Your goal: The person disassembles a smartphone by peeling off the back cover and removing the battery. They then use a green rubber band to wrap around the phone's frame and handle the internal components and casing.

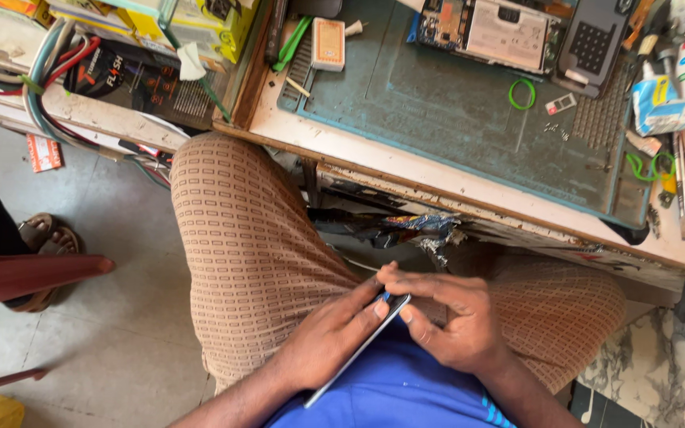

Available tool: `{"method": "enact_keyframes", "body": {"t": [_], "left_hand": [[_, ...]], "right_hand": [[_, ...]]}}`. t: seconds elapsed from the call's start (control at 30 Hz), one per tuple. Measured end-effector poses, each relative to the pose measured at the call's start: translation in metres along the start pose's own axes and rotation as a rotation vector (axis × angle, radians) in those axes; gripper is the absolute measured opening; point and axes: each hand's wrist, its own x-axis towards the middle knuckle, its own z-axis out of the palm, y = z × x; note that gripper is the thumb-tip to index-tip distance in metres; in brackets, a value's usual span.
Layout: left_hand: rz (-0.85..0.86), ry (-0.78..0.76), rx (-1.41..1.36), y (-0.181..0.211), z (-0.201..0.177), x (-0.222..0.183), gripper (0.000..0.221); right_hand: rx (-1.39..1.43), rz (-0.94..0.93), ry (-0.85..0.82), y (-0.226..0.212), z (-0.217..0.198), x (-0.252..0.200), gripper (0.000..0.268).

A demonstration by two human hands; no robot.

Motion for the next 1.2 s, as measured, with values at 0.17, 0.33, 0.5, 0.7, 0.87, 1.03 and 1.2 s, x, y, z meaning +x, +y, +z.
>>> {"method": "enact_keyframes", "body": {"t": [0.17,0.33,0.5,0.7,0.87,1.03,1.2], "left_hand": [[0.059,0.026,0.02,0.014,-0.01,0.012,0.07],[0.159,0.075,-0.135,0.038,-0.005,0.024,0.068],[0.353,0.202,-0.376,0.041,0.009,0.04,0.07],[0.364,0.229,-0.658,0.033,0.021,0.049,0.073],[0.36,0.193,-0.754,0.022,0.025,0.041,0.08],[0.257,0.17,-0.834,0.017,0.024,0.038,0.071],[0.291,0.185,-0.948,0.013,0.029,0.045,0.065]], "right_hand": [[0.127,0.008,0.079,-0.003,-0.001,0.001,0.039],[0.146,-0.043,0.234,-0.017,-0.003,0.002,0.053],[0.489,0.189,0.319,-0.025,-0.002,-0.005,0.063],[0.371,0.229,0.383,-0.014,-0.003,-0.009,0.06],[0.433,0.242,0.335,-0.002,0.002,-0.019,0.053],[0.508,0.275,0.264,-0.001,0.002,-0.026,0.055],[0.328,0.194,0.246,-0.001,0.007,-0.032,0.054]]}}
